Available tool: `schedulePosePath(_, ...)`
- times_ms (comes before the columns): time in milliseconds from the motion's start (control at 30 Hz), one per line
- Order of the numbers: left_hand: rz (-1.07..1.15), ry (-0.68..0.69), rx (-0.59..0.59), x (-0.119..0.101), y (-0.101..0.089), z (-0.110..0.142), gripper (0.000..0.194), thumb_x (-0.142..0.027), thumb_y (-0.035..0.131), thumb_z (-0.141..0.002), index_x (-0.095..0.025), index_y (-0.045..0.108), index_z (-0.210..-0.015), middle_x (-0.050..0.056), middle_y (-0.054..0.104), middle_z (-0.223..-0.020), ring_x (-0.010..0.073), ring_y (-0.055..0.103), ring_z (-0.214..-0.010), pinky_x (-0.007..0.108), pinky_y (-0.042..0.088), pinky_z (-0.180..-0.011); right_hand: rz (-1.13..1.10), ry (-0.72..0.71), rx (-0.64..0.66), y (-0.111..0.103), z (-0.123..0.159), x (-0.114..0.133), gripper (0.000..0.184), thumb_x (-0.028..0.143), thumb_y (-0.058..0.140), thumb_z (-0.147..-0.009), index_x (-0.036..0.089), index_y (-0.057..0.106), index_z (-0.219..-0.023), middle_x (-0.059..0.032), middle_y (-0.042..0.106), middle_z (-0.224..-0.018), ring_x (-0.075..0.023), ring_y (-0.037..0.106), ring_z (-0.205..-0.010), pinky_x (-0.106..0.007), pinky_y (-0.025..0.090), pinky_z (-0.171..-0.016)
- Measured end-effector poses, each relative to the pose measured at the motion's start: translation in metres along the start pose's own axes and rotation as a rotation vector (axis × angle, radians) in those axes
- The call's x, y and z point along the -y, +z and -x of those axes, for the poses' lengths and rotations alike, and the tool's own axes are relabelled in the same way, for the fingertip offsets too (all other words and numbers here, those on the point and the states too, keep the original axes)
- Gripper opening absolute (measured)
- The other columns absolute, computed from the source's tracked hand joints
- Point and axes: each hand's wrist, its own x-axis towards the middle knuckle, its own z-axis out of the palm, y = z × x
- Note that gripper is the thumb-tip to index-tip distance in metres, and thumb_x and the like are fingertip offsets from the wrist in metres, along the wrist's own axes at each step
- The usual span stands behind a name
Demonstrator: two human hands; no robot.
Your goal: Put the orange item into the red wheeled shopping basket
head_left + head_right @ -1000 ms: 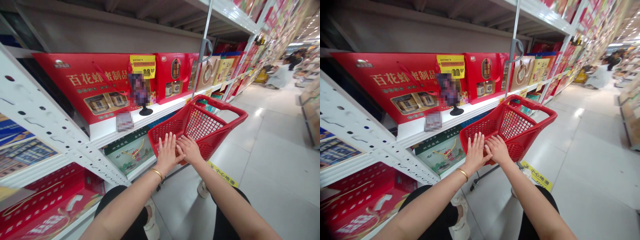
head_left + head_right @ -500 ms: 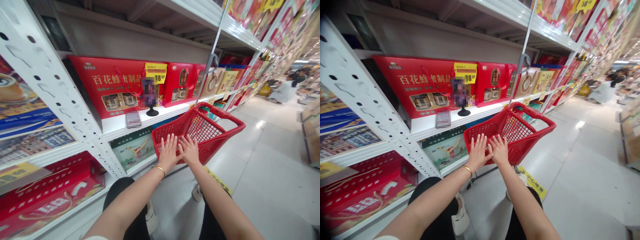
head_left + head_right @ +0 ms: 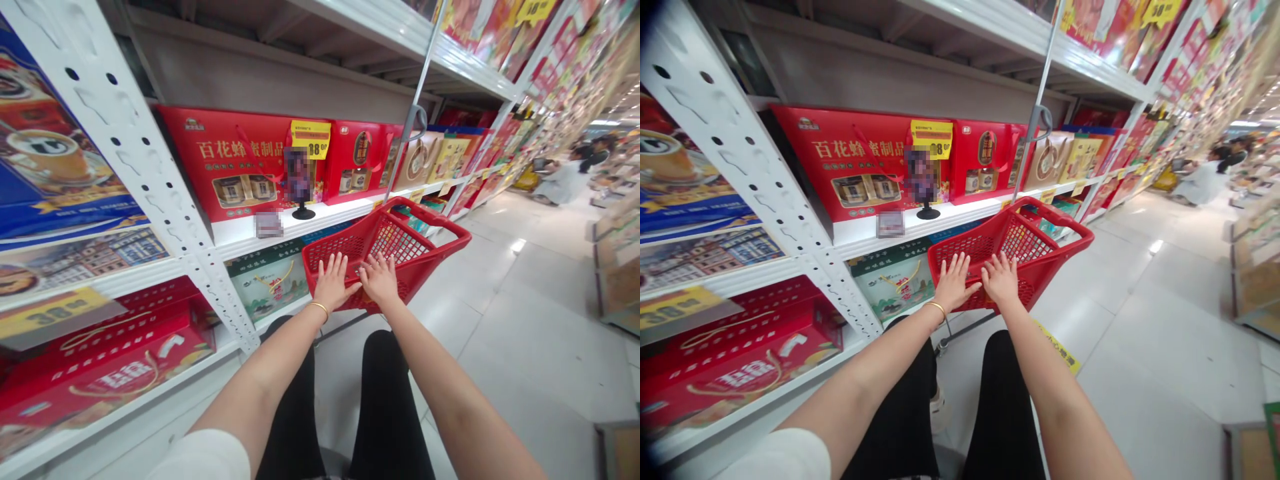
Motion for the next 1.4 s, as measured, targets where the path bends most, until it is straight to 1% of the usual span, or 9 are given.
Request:
schedulePosePath(100,-0.007,0.006,0.002,0.000,-0.002,0.002,0.087,-0.070,0.034,-0.107,-0.012,0.028,-0.171,0.016,0.024,-0.180,0.0349,0.018,-0.168,0.066,0.015,-0.133,-0.051,-0.049,0.062,0.000,0.005,0.015,0.048,0.045,0.039,-0.112,0.027,0.073,-0.140,-0.0073,0.061,-0.159,-0.0342,0.040,-0.157,-0.066,0.018,-0.130)
schedulePosePath(233,-0.030,-0.001,0.020,-0.001,-0.005,0.002,0.084,-0.067,0.032,-0.108,-0.013,0.026,-0.172,0.013,0.022,-0.181,0.0329,0.017,-0.168,0.063,0.014,-0.135,-0.053,-0.059,0.126,-0.002,0.003,0.006,0.052,0.052,0.040,-0.111,0.028,0.067,-0.149,-0.0091,0.050,-0.168,-0.0360,0.034,-0.161,-0.065,0.018,-0.131)
schedulePosePath(433,-0.052,-0.003,0.016,-0.001,-0.004,0.002,0.090,-0.072,0.033,-0.106,-0.013,0.024,-0.173,0.013,0.020,-0.181,0.0333,0.016,-0.168,0.061,0.013,-0.136,0.020,0.036,0.013,0.009,0.005,-0.012,0.071,0.056,0.044,-0.109,0.019,0.038,-0.169,-0.0174,0.017,-0.181,-0.0381,0.015,-0.167,-0.063,0.017,-0.132)
schedulePosePath(600,-0.045,0.008,-0.005,0.000,0.000,0.003,0.092,-0.074,0.033,-0.105,-0.013,0.024,-0.173,0.014,0.020,-0.181,0.0334,0.016,-0.168,0.062,0.014,-0.136,0.003,0.054,0.014,0.016,0.009,-0.007,0.066,0.053,0.040,-0.110,0.016,0.046,-0.165,-0.0161,0.034,-0.176,-0.0376,0.021,-0.166,-0.067,0.013,-0.132)
schedulePosePath(833,-0.007,0.016,-0.011,0.001,0.000,0.005,0.098,-0.080,0.039,-0.102,-0.015,0.025,-0.173,0.016,0.024,-0.180,0.0347,0.019,-0.168,0.062,0.016,-0.135,-0.078,-0.041,0.096,-0.001,0.021,0.010,0.052,0.047,0.037,-0.112,0.026,0.061,-0.154,-0.0053,0.045,-0.172,-0.0334,0.028,-0.164,-0.063,0.016,-0.133)
schedulePosePath(967,0.003,0.021,-0.023,0.002,0.001,0.005,0.099,-0.081,0.039,-0.101,-0.014,0.026,-0.173,0.017,0.026,-0.179,0.0352,0.019,-0.168,0.062,0.017,-0.135,-0.100,-0.094,0.125,-0.010,0.017,0.000,0.048,0.045,0.035,-0.114,0.033,0.066,-0.148,-0.0028,0.055,-0.164,-0.0306,0.038,-0.160,-0.066,0.013,-0.132)
schedulePosePath(1167,0.000,0.026,-0.014,0.005,0.003,0.005,0.095,-0.075,0.038,-0.104,-0.011,0.024,-0.173,0.015,0.022,-0.180,0.0361,0.015,-0.168,0.062,0.018,-0.135,-0.004,0.151,-0.025,-0.012,0.002,-0.030,0.048,0.041,0.035,-0.113,0.025,0.070,-0.143,-0.0087,0.054,-0.164,-0.0345,0.034,-0.161,-0.073,0.006,-0.130)
schedulePosePath(1300,0.018,0.017,-0.040,0.006,0.004,0.006,0.095,-0.075,0.038,-0.105,-0.012,0.019,-0.174,0.015,0.020,-0.181,0.0352,0.011,-0.169,0.063,0.018,-0.135,-0.051,0.202,-0.071,0.001,0.010,-0.001,0.049,0.043,0.039,-0.112,0.022,0.069,-0.145,-0.0083,0.049,-0.168,-0.0375,0.025,-0.164,-0.071,0.011,-0.131)
schedulePosePath(1400,0.039,0.012,-0.053,0.007,0.004,0.007,0.095,-0.074,0.037,-0.105,-0.012,0.015,-0.175,0.015,0.017,-0.181,0.0340,0.008,-0.169,0.062,0.019,-0.135,-0.156,0.049,0.011,0.011,0.019,0.034,0.046,0.041,0.042,-0.112,0.028,0.066,-0.148,-0.0036,0.049,-0.168,-0.0333,0.028,-0.164,-0.066,0.011,-0.133)
